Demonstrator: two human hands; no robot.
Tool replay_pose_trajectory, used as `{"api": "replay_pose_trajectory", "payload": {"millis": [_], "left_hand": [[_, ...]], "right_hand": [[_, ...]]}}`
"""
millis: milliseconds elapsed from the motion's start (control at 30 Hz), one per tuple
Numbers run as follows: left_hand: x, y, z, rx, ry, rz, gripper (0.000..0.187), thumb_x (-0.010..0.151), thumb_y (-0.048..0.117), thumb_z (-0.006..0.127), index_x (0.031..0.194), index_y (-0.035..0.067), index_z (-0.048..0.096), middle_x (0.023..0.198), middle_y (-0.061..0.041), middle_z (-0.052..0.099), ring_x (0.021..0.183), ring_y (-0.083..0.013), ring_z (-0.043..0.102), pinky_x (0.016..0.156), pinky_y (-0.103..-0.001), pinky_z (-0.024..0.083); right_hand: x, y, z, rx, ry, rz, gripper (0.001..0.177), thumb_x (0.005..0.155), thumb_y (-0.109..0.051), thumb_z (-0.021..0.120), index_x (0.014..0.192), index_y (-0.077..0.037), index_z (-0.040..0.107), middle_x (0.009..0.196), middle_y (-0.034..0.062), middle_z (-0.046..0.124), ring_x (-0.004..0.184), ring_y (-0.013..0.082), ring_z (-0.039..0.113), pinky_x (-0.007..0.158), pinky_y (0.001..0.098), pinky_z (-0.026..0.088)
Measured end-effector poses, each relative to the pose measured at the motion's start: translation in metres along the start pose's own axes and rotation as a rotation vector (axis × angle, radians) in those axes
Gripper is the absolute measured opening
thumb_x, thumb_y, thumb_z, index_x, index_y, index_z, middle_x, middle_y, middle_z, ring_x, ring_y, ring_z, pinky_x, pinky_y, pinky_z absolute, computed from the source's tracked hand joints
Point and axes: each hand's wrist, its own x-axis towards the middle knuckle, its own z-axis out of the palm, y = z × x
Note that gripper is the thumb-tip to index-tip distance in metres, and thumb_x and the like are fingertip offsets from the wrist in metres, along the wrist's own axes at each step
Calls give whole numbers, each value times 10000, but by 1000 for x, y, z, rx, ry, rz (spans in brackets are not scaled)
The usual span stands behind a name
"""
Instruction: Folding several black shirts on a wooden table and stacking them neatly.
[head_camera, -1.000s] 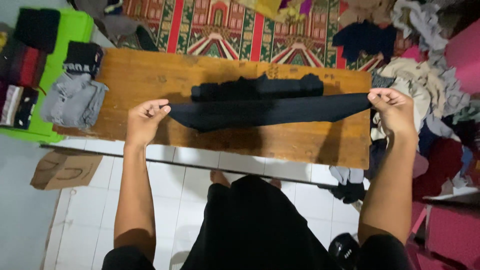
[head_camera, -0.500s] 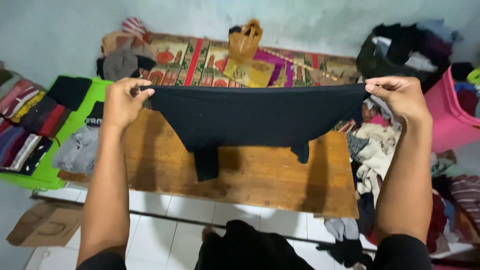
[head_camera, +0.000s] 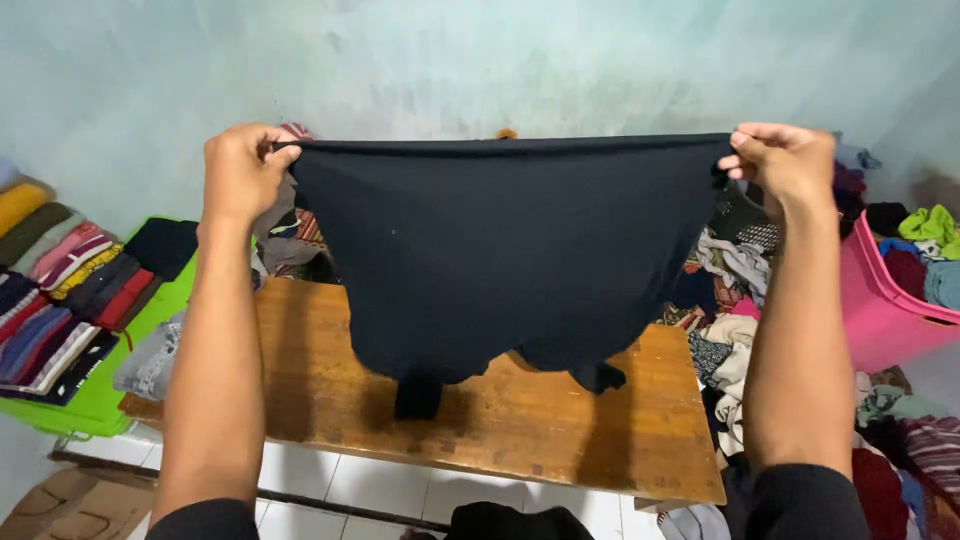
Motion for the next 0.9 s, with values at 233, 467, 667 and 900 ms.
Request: {"api": "replay_pose_trajectory", "payload": {"millis": [233,467,667,900], "left_hand": [[21,-2,36,200,10,-74,100,905,108,823,954,51,757,822,-102,746,707,-191,712,677,-354,543],[23,-47,75,-302,71,-240,46,952,-26,707,985,-25,675,812,-77,716,730,-155,739,596,-256,558],[-36,-24,19,-483,-9,-146,82,1007,-5,696,1083,-13,665,909,-48,727,811,-104,736,700,-239,581],[-220,-50,0,-349,-647,-503,110,828,13,748,936,32,752,855,-26,778,806,-113,715,767,-278,568]], "right_hand": [[34,41,36,138,30,201,123,969,22,678,1089,46,688,960,126,735,808,256,778,693,355,642],[45,55,50,368,81,169,102,960,28,692,1061,16,678,942,143,738,823,273,785,743,384,675],[5,69,24,430,161,72,129,963,15,753,1017,-53,658,873,51,674,727,162,673,742,374,659],[-170,226,-36,89,243,121,178,943,49,623,959,-128,628,909,-55,632,807,54,601,742,200,515]]}}
